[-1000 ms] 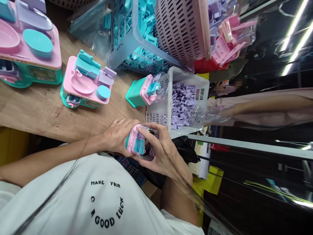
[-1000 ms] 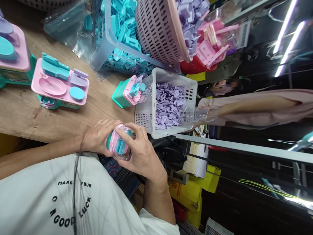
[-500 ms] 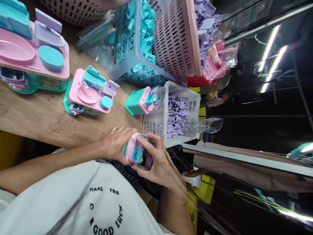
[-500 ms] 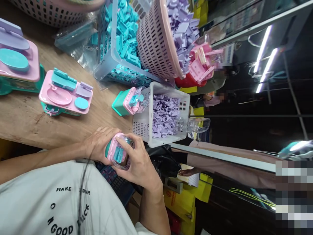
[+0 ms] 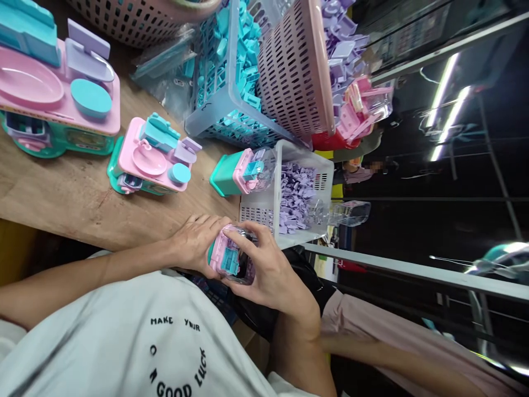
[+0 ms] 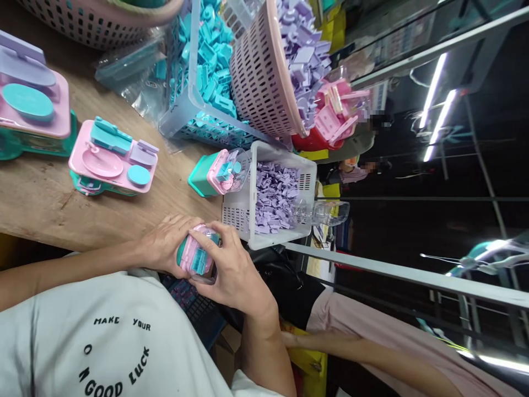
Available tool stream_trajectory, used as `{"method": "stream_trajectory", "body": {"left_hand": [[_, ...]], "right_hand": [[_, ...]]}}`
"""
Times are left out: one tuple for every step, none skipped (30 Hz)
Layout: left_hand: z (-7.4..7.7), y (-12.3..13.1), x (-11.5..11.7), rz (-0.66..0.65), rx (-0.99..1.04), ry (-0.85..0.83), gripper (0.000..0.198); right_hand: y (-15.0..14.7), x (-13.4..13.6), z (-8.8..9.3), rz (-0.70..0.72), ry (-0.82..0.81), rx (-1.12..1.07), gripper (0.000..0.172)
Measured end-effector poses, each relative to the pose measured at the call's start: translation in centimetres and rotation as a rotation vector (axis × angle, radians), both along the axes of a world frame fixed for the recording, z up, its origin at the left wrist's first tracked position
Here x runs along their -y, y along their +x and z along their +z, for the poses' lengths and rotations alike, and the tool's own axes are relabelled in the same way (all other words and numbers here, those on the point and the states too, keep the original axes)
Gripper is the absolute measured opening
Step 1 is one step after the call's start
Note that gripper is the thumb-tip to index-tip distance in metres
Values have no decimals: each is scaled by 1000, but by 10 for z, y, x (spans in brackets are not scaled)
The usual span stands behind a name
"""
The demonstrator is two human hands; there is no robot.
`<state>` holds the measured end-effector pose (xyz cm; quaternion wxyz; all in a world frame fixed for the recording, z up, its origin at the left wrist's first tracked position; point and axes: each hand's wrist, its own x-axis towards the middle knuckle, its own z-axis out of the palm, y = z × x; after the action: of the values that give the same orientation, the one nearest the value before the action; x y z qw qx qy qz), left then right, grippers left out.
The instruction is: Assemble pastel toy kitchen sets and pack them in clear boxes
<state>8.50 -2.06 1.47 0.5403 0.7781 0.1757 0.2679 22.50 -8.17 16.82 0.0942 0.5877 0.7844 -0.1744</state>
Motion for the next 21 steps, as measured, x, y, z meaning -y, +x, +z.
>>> {"method": "stream_trajectory", "body": {"left_hand": [[0,0,0,2,-5,-5,94],[0,0,0,5,-7,-8,95],[0,0,1,8,-5,-7,95],[-1,1,1,12,2,-3,95],[-1,1,2,16,11,3,94],[-1,1,2,20,17,10,93],[-1,1,2,20,19,14,93],[-1,1,2,18,18,18,92],[0,0,2,16,16,17,92],[1,0,1,15,12,13,91],[2,0,1,13,9,8,90],[3,-1,0,14,10,5,90],[3,-1,-1,13,12,4,91],[4,-1,-1,13,11,3,91],[4,-1,-1,10,8,2,92],[4,-1,-1,8,5,2,94],[4,0,-1,6,2,3,95],[3,0,-1,8,1,4,95],[2,1,0,11,3,7,96],[0,1,0,13,6,11,97],[-1,1,1,15,7,15,97]], "right_hand": [[0,-1,0,11,-4,6,85],[-1,-3,1,19,-7,11,84],[-1,-4,1,23,-7,15,83],[-1,-4,1,24,-6,19,82],[-1,-4,1,26,-3,20,82],[-2,-4,1,27,0,21,82],[-2,-4,1,27,5,22,82],[-2,-4,1,27,8,26,81],[-3,-4,1,26,7,32,81],[-4,-4,1,23,2,41,80],[-5,-4,2,19,-7,54,80],[-7,-5,3,15,-18,69,81],[-8,-7,4,11,-32,86,81],[-10,-8,5,7,-45,103,82],[-12,-10,6,4,-57,120,82],[-13,-12,7,6,-68,131,82],[-15,-13,7,8,-76,135,82],[-15,-15,8,10,-81,135,82],[-15,-15,8,11,-83,130,83],[-15,-15,7,11,-80,120,83],[-14,-14,6,9,-74,108,83]]}}
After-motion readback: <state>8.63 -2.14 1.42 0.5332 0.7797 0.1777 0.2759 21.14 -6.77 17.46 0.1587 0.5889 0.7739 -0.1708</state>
